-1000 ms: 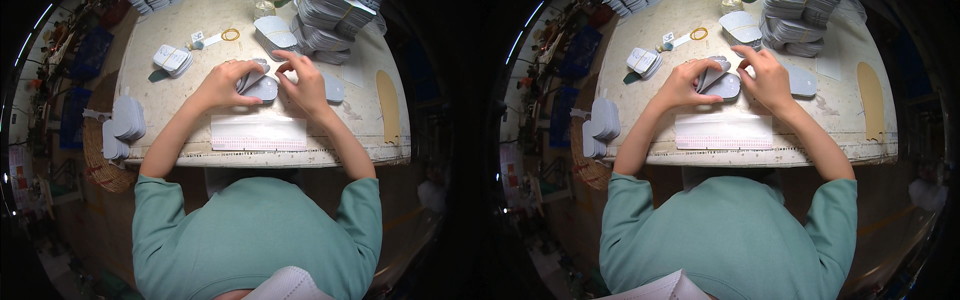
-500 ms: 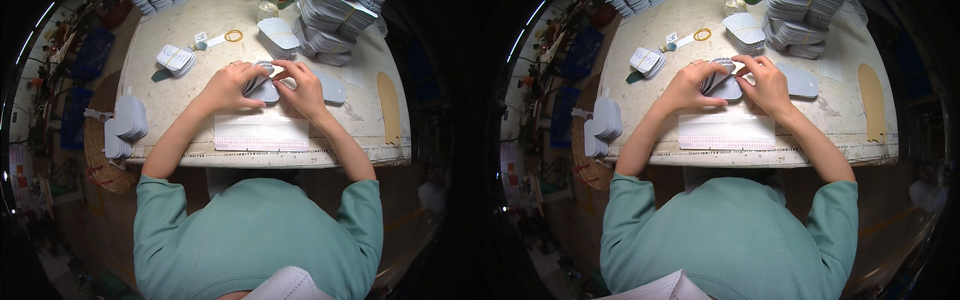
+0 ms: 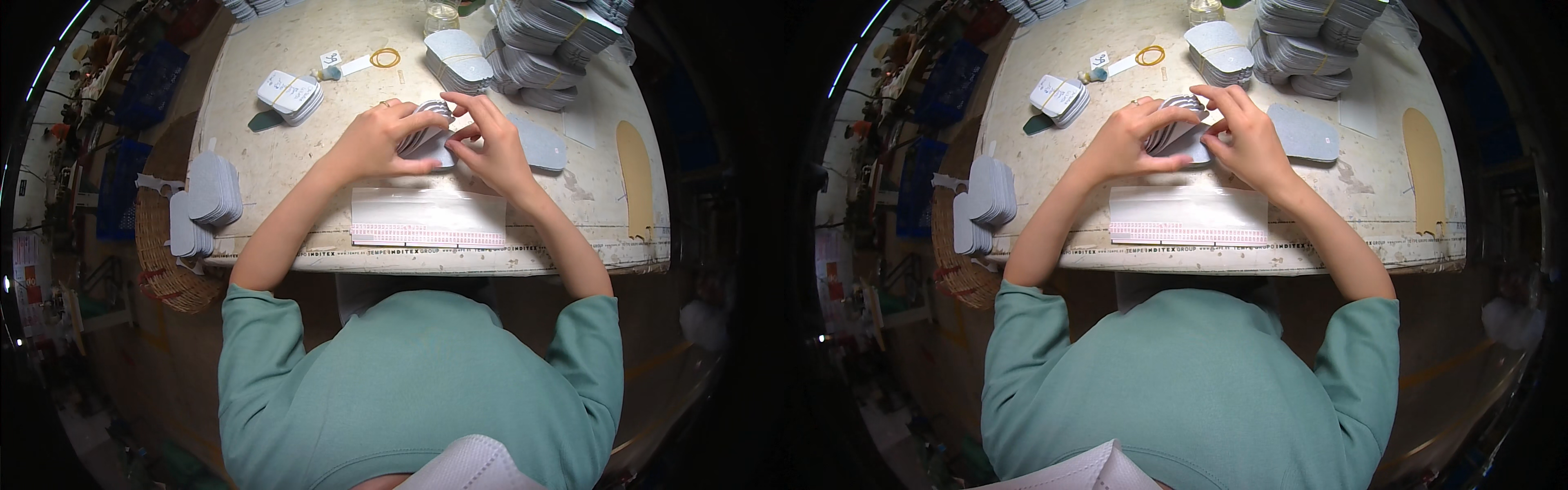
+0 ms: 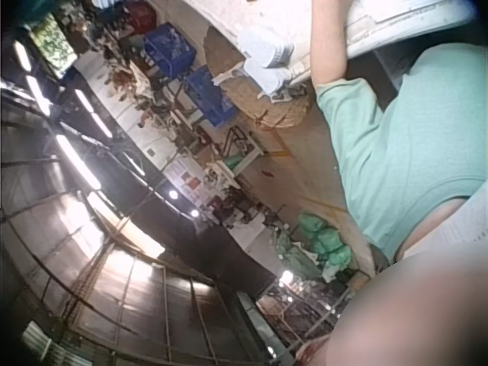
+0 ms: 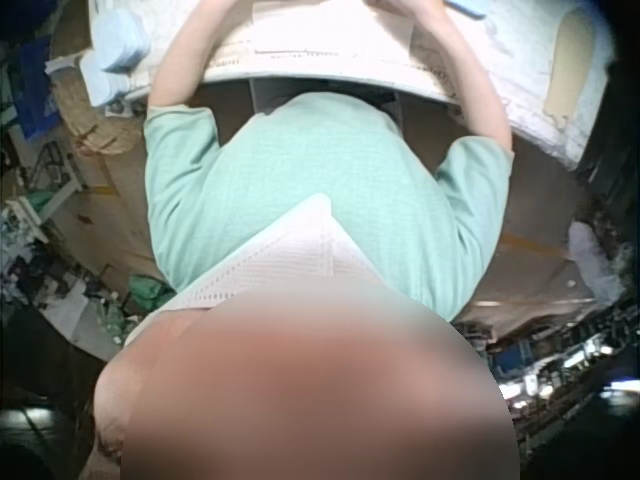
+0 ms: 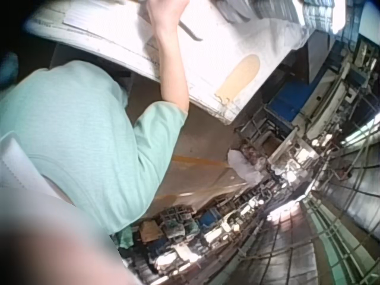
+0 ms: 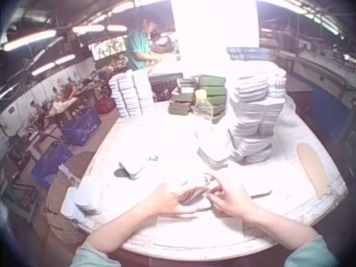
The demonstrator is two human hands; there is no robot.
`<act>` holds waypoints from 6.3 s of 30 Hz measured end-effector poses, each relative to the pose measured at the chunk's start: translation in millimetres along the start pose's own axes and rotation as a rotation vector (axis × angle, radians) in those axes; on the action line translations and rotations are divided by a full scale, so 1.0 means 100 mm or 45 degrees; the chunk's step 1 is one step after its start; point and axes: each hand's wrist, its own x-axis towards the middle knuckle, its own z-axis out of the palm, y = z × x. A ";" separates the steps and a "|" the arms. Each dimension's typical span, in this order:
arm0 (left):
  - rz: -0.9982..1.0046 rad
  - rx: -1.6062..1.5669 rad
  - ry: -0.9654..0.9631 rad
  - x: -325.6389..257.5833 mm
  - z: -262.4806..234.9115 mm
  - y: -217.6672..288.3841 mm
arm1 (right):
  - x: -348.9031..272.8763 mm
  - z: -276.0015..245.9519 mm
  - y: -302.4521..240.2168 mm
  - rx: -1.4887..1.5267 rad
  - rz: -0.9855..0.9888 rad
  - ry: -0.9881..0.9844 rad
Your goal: The person stacks gray shoe insoles and white foam pads, then applies small adhesive labels to the insoles one by one. The person bundles the labeled insoles with rubber bands and places them into stacks on the table.
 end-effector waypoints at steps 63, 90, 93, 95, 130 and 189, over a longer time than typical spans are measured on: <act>0.070 0.131 0.070 -0.03 0.08 0.03 | -0.06 0.01 -0.10 -0.185 0.330 -0.075; 0.090 0.149 0.090 -0.03 0.07 0.04 | -0.06 0.06 0.00 -0.128 0.291 -0.024; 0.086 0.143 0.096 -0.03 0.07 0.03 | -0.04 0.02 -0.02 -0.003 0.337 -0.052; 0.074 0.132 0.088 -0.02 0.07 0.04 | -0.04 -0.05 -0.03 0.178 0.388 -0.087; -0.115 -0.429 0.093 -0.01 -0.15 0.07 | 0.01 0.05 0.04 0.647 0.606 -0.167; -0.862 -1.452 0.819 -0.94 0.52 1.20 | -0.72 0.30 -0.73 -0.269 -0.310 0.254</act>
